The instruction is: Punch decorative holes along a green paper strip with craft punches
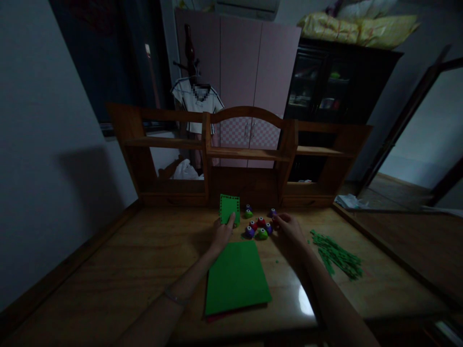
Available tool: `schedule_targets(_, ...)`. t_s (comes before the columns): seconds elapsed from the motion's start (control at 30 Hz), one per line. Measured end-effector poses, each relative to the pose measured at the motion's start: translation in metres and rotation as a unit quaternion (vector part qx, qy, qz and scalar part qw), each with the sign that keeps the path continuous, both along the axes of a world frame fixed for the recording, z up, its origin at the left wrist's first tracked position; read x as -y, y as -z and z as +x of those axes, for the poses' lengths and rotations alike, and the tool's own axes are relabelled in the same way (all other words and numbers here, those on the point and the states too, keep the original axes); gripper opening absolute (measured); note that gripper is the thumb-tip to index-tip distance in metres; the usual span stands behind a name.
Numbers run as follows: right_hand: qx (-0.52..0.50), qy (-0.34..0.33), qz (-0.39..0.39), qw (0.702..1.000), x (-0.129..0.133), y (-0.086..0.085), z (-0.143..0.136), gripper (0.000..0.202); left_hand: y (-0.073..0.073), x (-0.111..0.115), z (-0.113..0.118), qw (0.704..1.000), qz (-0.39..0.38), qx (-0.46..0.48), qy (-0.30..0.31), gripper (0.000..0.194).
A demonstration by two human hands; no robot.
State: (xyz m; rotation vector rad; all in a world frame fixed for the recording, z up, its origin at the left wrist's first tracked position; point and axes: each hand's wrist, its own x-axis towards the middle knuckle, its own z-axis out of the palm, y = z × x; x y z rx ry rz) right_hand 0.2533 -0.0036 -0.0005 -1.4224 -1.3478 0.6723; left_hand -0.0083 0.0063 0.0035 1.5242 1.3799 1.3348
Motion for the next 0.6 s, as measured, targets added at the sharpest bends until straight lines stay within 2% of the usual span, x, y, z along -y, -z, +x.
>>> schedule_targets(0.13,0.048,-0.011,0.003,0.999,0.002,-0.002,0.001,0.043,-0.004,0.003,0.000,1.000,-0.016,0.000,-0.009,0.043)
schedule_targets(0.3,0.098,0.021,-0.003,0.995,0.002,-0.003,0.003,0.039,-0.004,0.003,-0.001,1.000,-0.013,0.003,-0.026,0.047)
schedule_targets(0.47,0.101,0.017,0.005,0.995,-0.001,0.004,0.010,0.039,0.001,-0.002,-0.002,0.999,0.009,0.007,-0.036,0.046)
schedule_targets(0.6,0.098,0.022,-0.003,0.995,-0.002,0.006,0.014,0.039,0.001,-0.003,-0.002,0.999,-0.005,0.015,-0.041,0.045)
